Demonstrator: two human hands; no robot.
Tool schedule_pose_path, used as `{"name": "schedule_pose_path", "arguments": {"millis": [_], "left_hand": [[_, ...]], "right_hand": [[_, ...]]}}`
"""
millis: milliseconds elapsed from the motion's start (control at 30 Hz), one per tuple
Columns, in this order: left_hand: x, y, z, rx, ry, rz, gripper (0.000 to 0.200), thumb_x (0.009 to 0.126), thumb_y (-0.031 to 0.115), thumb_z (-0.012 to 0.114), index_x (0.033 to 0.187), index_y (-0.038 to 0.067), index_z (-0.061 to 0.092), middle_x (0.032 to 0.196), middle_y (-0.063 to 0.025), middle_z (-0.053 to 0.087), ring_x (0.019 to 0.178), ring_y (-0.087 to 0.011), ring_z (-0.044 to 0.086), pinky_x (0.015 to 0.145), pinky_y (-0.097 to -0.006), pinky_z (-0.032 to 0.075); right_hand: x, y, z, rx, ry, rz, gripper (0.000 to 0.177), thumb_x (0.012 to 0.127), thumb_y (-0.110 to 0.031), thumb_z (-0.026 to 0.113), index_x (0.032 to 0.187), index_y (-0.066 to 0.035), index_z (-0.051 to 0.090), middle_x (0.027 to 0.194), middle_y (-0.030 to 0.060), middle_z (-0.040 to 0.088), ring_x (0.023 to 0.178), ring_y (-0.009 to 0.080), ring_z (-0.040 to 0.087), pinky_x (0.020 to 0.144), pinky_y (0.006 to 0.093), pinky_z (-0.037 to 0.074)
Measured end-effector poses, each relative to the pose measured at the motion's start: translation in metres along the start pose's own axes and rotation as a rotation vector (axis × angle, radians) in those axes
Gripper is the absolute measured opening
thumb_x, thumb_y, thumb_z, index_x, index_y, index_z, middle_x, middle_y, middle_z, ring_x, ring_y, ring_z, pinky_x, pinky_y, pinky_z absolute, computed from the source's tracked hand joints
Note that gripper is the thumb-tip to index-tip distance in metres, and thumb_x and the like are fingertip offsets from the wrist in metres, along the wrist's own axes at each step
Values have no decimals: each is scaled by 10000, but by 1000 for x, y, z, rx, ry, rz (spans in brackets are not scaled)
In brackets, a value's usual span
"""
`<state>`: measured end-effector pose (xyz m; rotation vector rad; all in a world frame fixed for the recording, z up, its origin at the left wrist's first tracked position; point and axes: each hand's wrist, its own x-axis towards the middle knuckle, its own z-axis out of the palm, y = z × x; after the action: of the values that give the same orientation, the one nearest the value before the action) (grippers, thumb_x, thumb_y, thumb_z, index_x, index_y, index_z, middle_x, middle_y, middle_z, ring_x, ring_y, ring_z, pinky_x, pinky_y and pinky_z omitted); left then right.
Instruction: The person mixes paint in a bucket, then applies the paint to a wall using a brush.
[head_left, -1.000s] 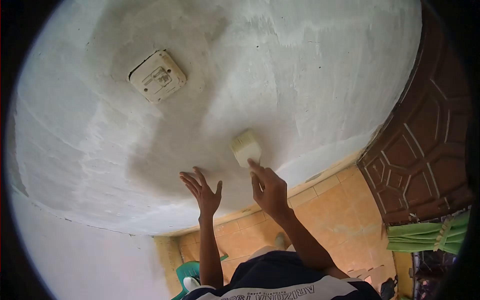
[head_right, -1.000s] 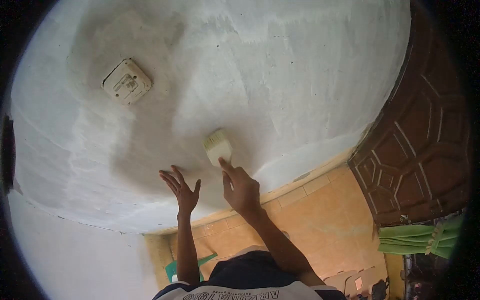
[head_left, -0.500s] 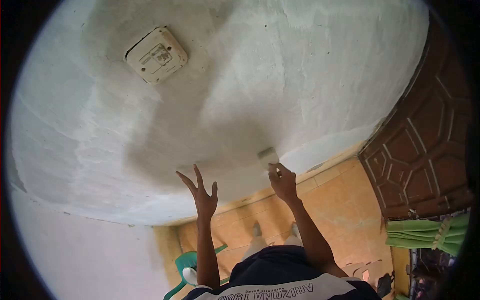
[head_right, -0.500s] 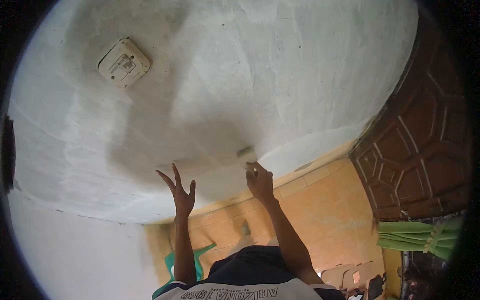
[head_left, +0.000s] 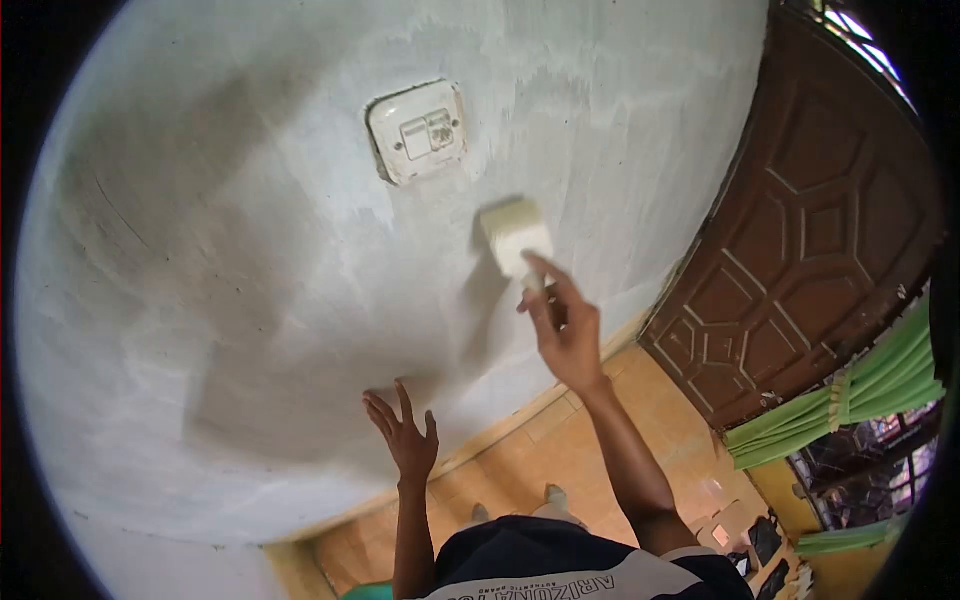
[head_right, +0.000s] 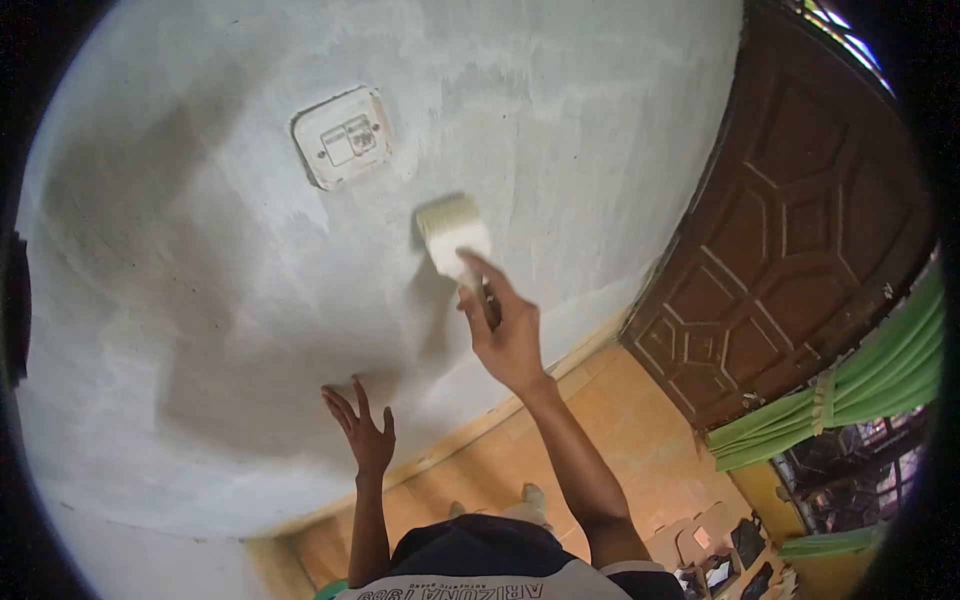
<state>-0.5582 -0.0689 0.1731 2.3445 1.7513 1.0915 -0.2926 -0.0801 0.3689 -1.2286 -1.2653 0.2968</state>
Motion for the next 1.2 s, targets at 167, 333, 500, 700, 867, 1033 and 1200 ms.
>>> {"name": "schedule_pose_path", "arguments": {"millis": [167, 333, 500, 700, 867, 1033, 1200], "left_hand": [[-9, -30, 4, 58, -174, 14, 832, 933, 299, 634, 1617, 172, 177, 1614, -351, -15, 1484, -562, 21, 1208, -621, 106], [-10, -46, -6, 91, -276, 85, 785, 950, 326, 602, 1613, 188, 205, 1590, -368, 117, 1462, -566, 144, 1209, -602, 141], [-12, -66, 2, 109, -296, 156, 777, 953, 322, 597, 1615, 209, 204, 1578, -353, 193, 1444, -547, 223, 1202, -596, 173], [-11, -71, 8, 60, -383, 125, 775, 966, 347, 580, 1621, 231, 181, 1598, -371, 103, 1465, -561, 154, 1199, -609, 145], [-13, -72, 10, 55, -367, 140, 756, 966, 334, 586, 1616, 236, 212, 1605, -359, 96, 1461, -556, 169, 1199, -607, 139], [-13, -73, 12, 71, -345, 135, 789, 951, 334, 614, 1617, 229, 203, 1614, -341, 94, 1463, -548, 169, 1197, -617, 138], [-15, -71, 20, 95, -330, 129, 803, 946, 357, 614, 1616, 216, 195, 1606, -345, 107, 1464, -553, 156, 1192, -627, 159]], "right_hand": [[-76, 97, 50, -206, 53, -82, 309, 928, 20, 620, 1237, 10, 622, 1035, 214, 686, 959, 322, 707, 826, 352, 558], [-138, 145, 41, -498, -280, -4, 254, 958, -157, 636, 1192, -90, 708, 836, 172, 716, 641, 268, 684, 613, 375, 525], [-48, 65, 12, -579, -474, 351, 328, 993, -305, 568, 1200, -97, 715, 681, 158, 691, 555, 262, 641, 922, 408, 499], [64, -84, -31, -710, -350, 87, 283, 896, -205, 692, 1139, -75, 759, 754, 173, 729, 559, 147, 631, 605, 333, 520], [80, -143, -45, -655, -91, -46, 289, 921, -164, 696, 1200, -102, 740, 611, 70, 631, 536, 84, 486, 531, 302, 423], [51, -66, -9, -375, 185, -185, 342, 957, -169, 684, 1290, -89, 683, 613, 57, 588, 552, 48, 453, 515, 265, 404], [-29, 57, 49, -343, 131, -186, 442, 963, -65, 649, 1401, -81, 588, 632, 112, 459, 559, 115, 384, 519, 269, 386]]}}
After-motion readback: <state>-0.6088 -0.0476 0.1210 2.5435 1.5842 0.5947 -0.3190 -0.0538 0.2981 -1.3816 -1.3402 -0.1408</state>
